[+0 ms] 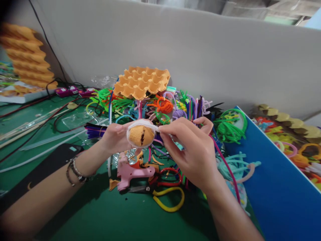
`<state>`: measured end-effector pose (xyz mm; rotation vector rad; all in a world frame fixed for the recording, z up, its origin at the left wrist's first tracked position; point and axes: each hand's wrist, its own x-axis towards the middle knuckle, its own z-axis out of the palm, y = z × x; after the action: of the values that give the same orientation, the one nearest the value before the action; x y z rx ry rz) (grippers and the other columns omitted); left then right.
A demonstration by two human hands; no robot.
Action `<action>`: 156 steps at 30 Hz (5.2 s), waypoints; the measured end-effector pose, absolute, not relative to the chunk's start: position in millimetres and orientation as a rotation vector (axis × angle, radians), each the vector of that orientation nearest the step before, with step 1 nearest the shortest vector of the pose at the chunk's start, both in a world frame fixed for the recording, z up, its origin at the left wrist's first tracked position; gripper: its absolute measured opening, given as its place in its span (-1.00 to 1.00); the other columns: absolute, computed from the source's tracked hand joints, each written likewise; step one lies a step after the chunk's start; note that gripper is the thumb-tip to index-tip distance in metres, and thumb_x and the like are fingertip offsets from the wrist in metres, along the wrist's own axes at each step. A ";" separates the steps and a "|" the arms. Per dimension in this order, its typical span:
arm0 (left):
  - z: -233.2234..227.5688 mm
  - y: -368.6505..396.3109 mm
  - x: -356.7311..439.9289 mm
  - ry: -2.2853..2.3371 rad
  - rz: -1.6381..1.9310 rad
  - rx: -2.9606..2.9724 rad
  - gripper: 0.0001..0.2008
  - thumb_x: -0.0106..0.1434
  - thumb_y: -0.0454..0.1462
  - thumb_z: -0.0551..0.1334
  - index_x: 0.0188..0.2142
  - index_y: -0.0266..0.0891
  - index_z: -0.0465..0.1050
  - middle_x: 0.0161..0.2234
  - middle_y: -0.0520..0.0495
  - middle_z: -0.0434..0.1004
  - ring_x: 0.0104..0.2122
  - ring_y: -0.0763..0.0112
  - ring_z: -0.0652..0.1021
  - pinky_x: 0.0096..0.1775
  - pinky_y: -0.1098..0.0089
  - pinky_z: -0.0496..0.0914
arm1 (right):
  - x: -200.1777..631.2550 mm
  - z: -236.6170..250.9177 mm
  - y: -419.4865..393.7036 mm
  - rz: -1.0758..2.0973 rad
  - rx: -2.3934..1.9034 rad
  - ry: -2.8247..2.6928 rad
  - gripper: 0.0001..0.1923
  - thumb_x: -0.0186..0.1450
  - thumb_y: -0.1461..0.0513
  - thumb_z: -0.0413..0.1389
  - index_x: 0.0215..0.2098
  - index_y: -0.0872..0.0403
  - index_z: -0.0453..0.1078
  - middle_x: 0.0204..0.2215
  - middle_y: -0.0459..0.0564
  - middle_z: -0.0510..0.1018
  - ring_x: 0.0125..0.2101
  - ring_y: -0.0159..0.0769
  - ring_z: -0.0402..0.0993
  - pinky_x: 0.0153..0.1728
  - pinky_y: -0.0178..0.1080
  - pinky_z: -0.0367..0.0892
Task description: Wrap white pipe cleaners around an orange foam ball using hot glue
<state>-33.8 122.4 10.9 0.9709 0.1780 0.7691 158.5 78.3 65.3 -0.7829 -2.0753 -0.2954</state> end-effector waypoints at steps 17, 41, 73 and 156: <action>10.9 121.1 -28.4 0.234 0.742 1.019 -0.42 -0.04 -0.12 0.21 -0.03 -0.37 0.30 -0.28 -0.12 0.49 -0.47 0.49 0.45 -0.47 0.50 0.30 | 158.8 67.2 79.3 -0.351 -0.846 -2.089 -0.83 0.17 0.41 0.13 -0.40 0.00 0.33 -0.50 -0.19 0.52 -0.56 -0.46 0.34 -0.35 -0.16 0.04; 13.6 120.8 -30.8 0.249 0.734 1.198 -0.40 -0.11 -0.11 0.25 -0.08 -0.39 0.34 -0.23 -0.24 0.47 -0.30 0.28 0.45 -0.37 0.43 0.31 | 161.1 65.0 77.9 -0.456 -0.817 -2.133 -0.83 0.20 0.37 0.11 -0.36 -0.05 0.31 -0.47 -0.19 0.52 -0.49 -0.41 0.42 -0.30 -0.14 0.04; 28.3 109.8 -34.9 0.249 0.655 1.315 -0.39 -0.03 -0.18 0.18 0.05 -0.35 0.27 -0.19 -0.16 0.44 -0.33 0.38 0.40 -0.37 0.46 0.25 | 160.5 66.2 76.9 -0.419 -0.800 -2.153 -0.83 0.20 0.37 0.11 -0.35 -0.05 0.32 -0.45 -0.21 0.53 -0.51 -0.43 0.41 -0.32 -0.15 0.06; 57.7 116.0 -62.7 0.944 0.913 1.781 -0.85 0.20 -0.33 0.12 -0.49 -0.31 0.37 -0.53 0.06 0.52 -0.72 0.73 0.34 -0.64 0.65 0.24 | 170.4 65.1 89.9 -0.547 -0.823 -2.192 -0.90 0.23 0.34 0.09 -0.38 0.01 0.35 -0.48 -0.15 0.52 -0.50 -0.41 0.42 -0.33 -0.18 0.06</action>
<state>-62.7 116.0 57.7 1.7814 0.9440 0.9130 170.4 89.9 65.1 -0.8227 -2.1922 -0.5473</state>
